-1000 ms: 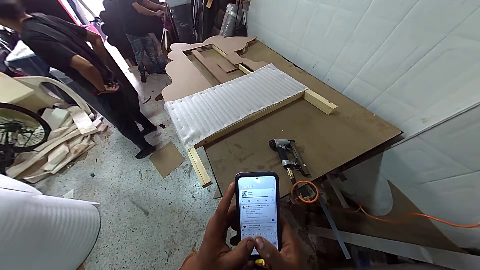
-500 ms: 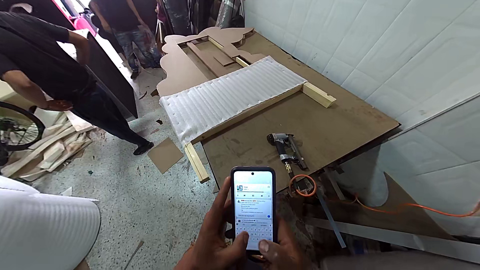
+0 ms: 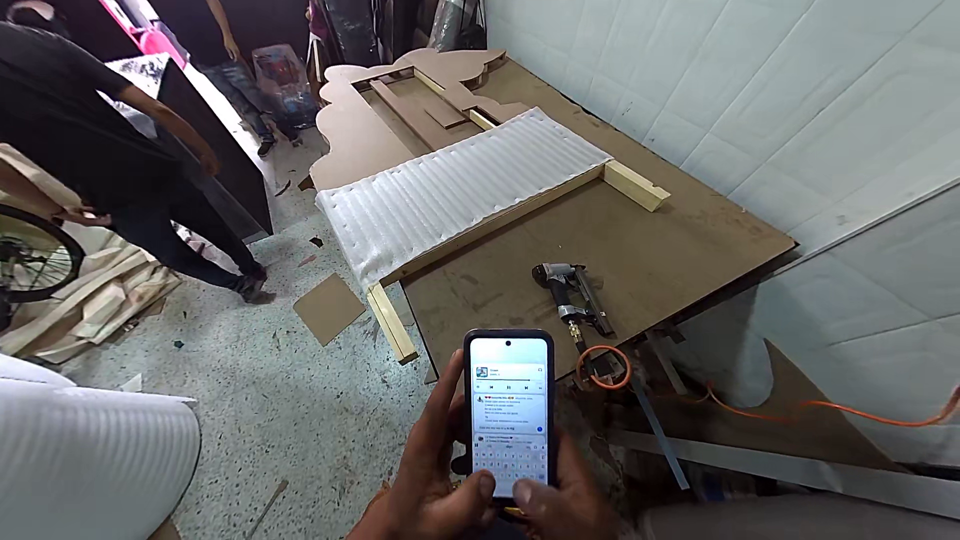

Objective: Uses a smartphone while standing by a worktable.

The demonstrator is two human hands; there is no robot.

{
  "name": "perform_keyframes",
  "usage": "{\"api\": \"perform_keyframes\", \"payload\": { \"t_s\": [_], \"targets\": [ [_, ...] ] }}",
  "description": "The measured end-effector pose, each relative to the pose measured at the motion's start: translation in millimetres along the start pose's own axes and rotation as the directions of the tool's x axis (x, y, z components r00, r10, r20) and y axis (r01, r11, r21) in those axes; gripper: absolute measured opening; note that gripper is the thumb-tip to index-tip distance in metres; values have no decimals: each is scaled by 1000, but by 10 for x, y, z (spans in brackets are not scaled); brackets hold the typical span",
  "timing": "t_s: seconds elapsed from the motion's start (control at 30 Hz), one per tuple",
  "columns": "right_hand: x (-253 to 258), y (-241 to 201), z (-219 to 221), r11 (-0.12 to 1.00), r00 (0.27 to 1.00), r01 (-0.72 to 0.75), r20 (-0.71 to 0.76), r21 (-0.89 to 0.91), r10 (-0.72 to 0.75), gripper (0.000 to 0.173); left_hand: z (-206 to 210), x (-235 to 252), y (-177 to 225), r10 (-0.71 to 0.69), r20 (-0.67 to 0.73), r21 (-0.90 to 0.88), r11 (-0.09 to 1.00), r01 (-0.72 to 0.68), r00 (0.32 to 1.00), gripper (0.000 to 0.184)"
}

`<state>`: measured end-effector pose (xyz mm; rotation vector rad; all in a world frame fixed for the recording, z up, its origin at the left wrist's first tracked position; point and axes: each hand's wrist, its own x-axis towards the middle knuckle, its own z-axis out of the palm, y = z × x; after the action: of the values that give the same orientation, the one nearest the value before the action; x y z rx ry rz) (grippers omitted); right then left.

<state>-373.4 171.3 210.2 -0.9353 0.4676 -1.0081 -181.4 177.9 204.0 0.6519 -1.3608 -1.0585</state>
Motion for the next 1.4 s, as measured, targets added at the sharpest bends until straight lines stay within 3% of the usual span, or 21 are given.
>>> {"api": "perform_keyframes", "payload": {
  "t_s": [0.1,0.33,0.43,0.6,0.8,0.97,1.07,1.2,1.4],
  "targets": [
    [-15,-61,49,988,999,-31,-30,-148,27,76,-9,14,2,-12,-5,-45,999,12,1000,94],
    [4,11,-26,999,998,12,57,53,-16,71,-22,34,-7,-1,25,-42,999,2,1000,100],
    [4,30,-39,1000,999,18,32,16,-19,70,-11,37,-17,-10,7,5,1000,10,1000,106],
    [17,20,-13,999,998,5,55,36,-7,74,0,47,-15,-7,-41,-13,1000,7,999,93],
    [11,-13,75,995,999,-34,-36,-95,30,72,-20,16,9,-19,-30,-45,999,18,999,91],
    [16,66,9,994,1000,-8,19,106,6,66,-20,7,9,-15,-13,-34,999,15,1000,91],
    [9,72,-4,990,999,-3,48,139,-3,64,23,-5,17,-33,-71,1,999,33,997,92],
    [-8,53,27,993,1000,5,4,115,-6,57,0,-6,21,-23,-22,-49,999,21,1000,91],
    [-54,-9,52,999,999,-30,-21,-14,30,72,15,5,10,-24,-6,-83,996,23,1000,90]
  ]
}}
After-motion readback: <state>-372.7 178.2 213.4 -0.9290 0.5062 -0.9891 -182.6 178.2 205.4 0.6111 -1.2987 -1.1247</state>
